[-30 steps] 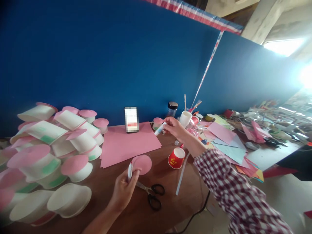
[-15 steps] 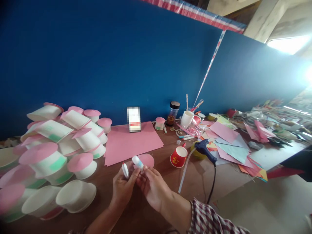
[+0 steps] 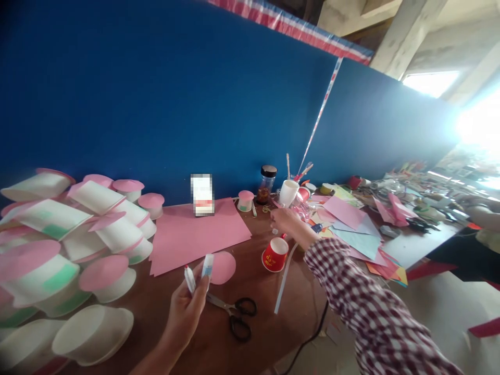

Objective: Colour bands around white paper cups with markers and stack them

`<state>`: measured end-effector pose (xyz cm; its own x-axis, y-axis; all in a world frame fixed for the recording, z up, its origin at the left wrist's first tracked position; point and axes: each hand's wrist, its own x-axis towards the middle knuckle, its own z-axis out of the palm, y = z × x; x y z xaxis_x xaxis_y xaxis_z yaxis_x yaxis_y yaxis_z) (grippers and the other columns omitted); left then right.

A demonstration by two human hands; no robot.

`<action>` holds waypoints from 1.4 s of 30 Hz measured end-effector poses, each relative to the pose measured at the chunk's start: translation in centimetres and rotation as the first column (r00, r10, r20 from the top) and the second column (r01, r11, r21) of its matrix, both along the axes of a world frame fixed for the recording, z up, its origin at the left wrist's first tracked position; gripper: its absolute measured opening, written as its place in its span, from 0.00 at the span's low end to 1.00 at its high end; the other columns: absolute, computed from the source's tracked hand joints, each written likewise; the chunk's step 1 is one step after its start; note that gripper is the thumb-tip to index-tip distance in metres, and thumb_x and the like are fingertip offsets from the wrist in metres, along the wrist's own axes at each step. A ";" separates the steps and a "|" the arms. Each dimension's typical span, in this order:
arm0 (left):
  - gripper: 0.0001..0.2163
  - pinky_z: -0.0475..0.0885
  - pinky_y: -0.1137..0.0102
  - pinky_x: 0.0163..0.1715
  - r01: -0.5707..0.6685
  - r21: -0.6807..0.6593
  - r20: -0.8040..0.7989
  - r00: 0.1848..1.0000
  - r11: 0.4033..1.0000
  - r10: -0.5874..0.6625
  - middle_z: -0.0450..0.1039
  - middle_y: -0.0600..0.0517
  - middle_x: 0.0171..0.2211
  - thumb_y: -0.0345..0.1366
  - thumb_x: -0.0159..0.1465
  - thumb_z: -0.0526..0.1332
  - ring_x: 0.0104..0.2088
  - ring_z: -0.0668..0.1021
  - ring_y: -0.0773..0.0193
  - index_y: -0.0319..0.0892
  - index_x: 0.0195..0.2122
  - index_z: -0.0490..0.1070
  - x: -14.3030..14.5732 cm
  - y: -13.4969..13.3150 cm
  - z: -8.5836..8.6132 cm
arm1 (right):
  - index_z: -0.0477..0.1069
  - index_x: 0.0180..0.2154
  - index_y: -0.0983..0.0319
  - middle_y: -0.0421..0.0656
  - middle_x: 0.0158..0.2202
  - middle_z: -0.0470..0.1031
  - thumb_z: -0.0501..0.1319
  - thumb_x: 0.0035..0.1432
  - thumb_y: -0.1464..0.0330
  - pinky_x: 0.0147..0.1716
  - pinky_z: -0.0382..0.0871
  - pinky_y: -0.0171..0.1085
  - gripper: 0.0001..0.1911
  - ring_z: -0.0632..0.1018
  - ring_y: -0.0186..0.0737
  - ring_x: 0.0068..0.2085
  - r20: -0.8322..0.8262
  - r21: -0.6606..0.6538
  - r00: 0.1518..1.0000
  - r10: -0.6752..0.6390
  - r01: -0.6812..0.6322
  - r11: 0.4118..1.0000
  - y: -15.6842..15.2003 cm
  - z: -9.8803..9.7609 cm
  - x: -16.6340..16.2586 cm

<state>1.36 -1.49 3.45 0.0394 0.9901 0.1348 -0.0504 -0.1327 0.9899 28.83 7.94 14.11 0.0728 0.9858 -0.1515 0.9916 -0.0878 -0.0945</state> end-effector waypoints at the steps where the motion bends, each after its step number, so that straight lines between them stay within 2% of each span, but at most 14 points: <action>1: 0.19 0.68 0.62 0.50 0.013 -0.015 -0.013 1.000 1.000 -0.013 0.75 0.46 0.46 0.40 0.59 0.60 0.48 0.75 0.57 0.42 0.52 0.70 0.0 0.1 -0.1 | 0.74 0.33 0.65 0.45 0.30 0.77 0.64 0.47 0.75 0.29 0.66 0.33 0.07 0.77 0.41 0.32 0.005 -0.034 1.000 0.002 -0.002 0.999 0.6 -0.7 0.4; 4: 0.20 0.64 0.60 0.54 0.021 -0.063 -0.045 0.999 0.998 -0.024 0.73 0.46 0.48 0.40 0.59 0.61 0.52 0.72 0.55 0.41 0.52 0.69 -0.1 0.3 -0.6 | 0.74 0.28 0.65 0.43 0.27 0.76 0.63 0.44 0.79 0.26 0.66 0.31 0.06 0.76 0.38 0.29 -0.026 -0.074 1.000 0.010 -0.012 0.997 1.1 -2.6 0.7; 6: 0.21 0.65 0.59 0.54 0.020 -0.082 -0.052 0.998 0.996 -0.024 0.74 0.47 0.48 0.40 0.58 0.61 0.52 0.72 0.55 0.41 0.52 0.69 -0.1 0.3 -0.8 | 0.74 0.28 0.65 0.43 0.26 0.76 0.62 0.45 0.79 0.26 0.66 0.31 0.06 0.76 0.37 0.27 -0.067 -0.061 0.998 0.008 -0.012 0.998 1.1 -2.9 0.6; 9: 0.21 0.69 0.61 0.49 0.000 -0.105 -0.059 0.998 0.994 -0.006 0.75 0.47 0.46 0.40 0.55 0.63 0.49 0.75 0.54 0.41 0.50 0.71 -0.1 0.4 -0.7 | 0.74 0.33 0.67 0.45 0.30 0.77 0.59 0.52 0.77 0.27 0.67 0.32 0.07 0.76 0.37 0.29 -0.148 0.013 0.989 0.011 -0.009 1.000 0.9 -1.9 0.2; 12: 0.18 0.73 0.65 0.42 -0.006 -0.104 -0.060 0.998 0.995 0.000 0.77 0.47 0.41 0.41 0.54 0.64 0.43 0.78 0.55 0.40 0.45 0.74 -0.2 0.5 -0.4 | 0.71 0.43 0.65 0.46 0.37 0.77 0.54 0.60 0.68 0.30 0.69 0.33 0.12 0.77 0.37 0.33 -0.260 0.113 0.963 0.074 -0.046 0.993 -0.1 0.0 -1.6; 13: 0.17 0.73 0.66 0.42 0.007 -0.094 -0.055 0.998 0.996 -0.012 0.78 0.47 0.40 0.41 0.55 0.64 0.42 0.78 0.56 0.40 0.44 0.74 -0.2 0.5 -0.3 | 0.71 0.45 0.64 0.44 0.38 0.77 0.55 0.60 0.64 0.32 0.70 0.33 0.14 0.77 0.36 0.34 -0.327 0.136 0.936 0.130 -0.089 0.987 -0.8 0.5 -2.6; 15: 0.16 0.72 0.67 0.42 0.042 -0.067 -0.039 0.998 0.997 -0.045 0.77 0.48 0.41 0.40 0.56 0.63 0.43 0.77 0.58 0.40 0.44 0.75 -0.3 0.4 -0.3 | 0.72 0.44 0.65 0.45 0.37 0.78 0.59 0.58 0.62 0.35 0.71 0.36 0.16 0.77 0.38 0.35 -0.601 0.167 0.746 0.289 -0.236 0.957 -2.5 1.0 -4.9; 16: 0.16 0.72 0.68 0.42 0.058 -0.053 -0.034 0.998 0.997 -0.060 0.77 0.48 0.41 0.40 0.57 0.62 0.43 0.77 0.58 0.40 0.45 0.74 -0.3 0.4 -0.2 | 0.74 0.42 0.64 0.45 0.37 0.78 0.60 0.56 0.61 0.35 0.71 0.37 0.16 0.77 0.38 0.35 -0.656 0.165 0.683 0.321 -0.284 0.944 -3.4 1.0 -6.0; 18: 0.16 0.71 0.69 0.41 0.078 -0.019 -0.037 0.996 0.997 -0.079 0.76 0.49 0.40 0.40 0.58 0.61 0.43 0.76 0.59 0.40 0.46 0.74 -0.3 0.4 -0.2 | 0.76 0.40 0.62 0.44 0.36 0.79 0.62 0.55 0.61 0.34 0.71 0.36 0.14 0.77 0.39 0.35 -0.697 0.170 0.636 0.331 -0.301 0.938 -5.0 0.8 -8.0; 23: 0.14 0.70 0.71 0.34 0.089 0.058 -0.107 0.991 0.994 -0.083 0.73 0.52 0.31 0.40 0.60 0.59 0.33 0.74 0.64 0.40 0.44 0.73 -0.5 0.2 -0.2 | 0.78 0.35 0.59 0.41 0.31 0.79 0.64 0.53 0.61 0.29 0.69 0.33 0.10 0.76 0.40 0.32 -0.671 0.164 0.688 0.276 -0.225 0.960 -6.7 0.2 -9.9; 27: 0.13 0.69 0.70 0.35 0.124 0.072 -0.118 0.986 0.990 -0.115 0.69 0.52 0.26 0.40 0.62 0.57 0.36 0.73 0.61 0.40 0.44 0.73 -0.6 0.1 0.0 | 0.78 0.37 0.59 0.41 0.32 0.79 0.64 0.53 0.63 0.30 0.69 0.33 0.10 0.77 0.40 0.33 -0.687 0.173 0.673 0.274 -0.214 0.961 -6.8 0.4 -10.0; 35: 0.12 0.68 0.71 0.39 0.202 0.070 -0.108 0.975 0.977 -0.194 0.71 0.50 0.34 0.39 0.63 0.55 0.38 0.73 0.62 0.39 0.43 0.71 -0.5 -0.3 -0.3 | 0.77 0.37 0.60 0.41 0.34 0.79 0.64 0.53 0.67 0.33 0.68 0.32 0.08 0.77 0.37 0.34 -0.617 0.249 0.667 0.418 -0.338 0.908 -6.9 -1.3 -10.2; 39: 0.14 0.68 0.70 0.40 0.195 0.045 -0.104 0.976 0.980 -0.189 0.73 0.49 0.35 0.41 0.63 0.56 0.38 0.74 0.61 0.38 0.44 0.71 -0.5 -0.3 -0.6 | 0.75 0.34 0.62 0.39 0.27 0.76 0.62 0.54 0.67 0.27 0.64 0.30 0.06 0.74 0.34 0.28 -0.616 0.196 0.696 0.370 -0.319 0.927 -7.0 -2.4 -10.7; 42: 0.17 0.69 0.68 0.41 0.189 -0.059 -0.097 0.976 0.980 -0.194 0.75 0.47 0.37 0.44 0.61 0.56 0.40 0.75 0.59 0.37 0.45 0.71 -0.3 0.1 -0.6 | 0.73 0.34 0.63 0.38 0.25 0.74 0.60 0.56 0.68 0.26 0.64 0.30 0.06 0.73 0.33 0.26 -0.672 0.143 0.671 0.314 -0.298 0.944 -6.5 -2.6 -10.8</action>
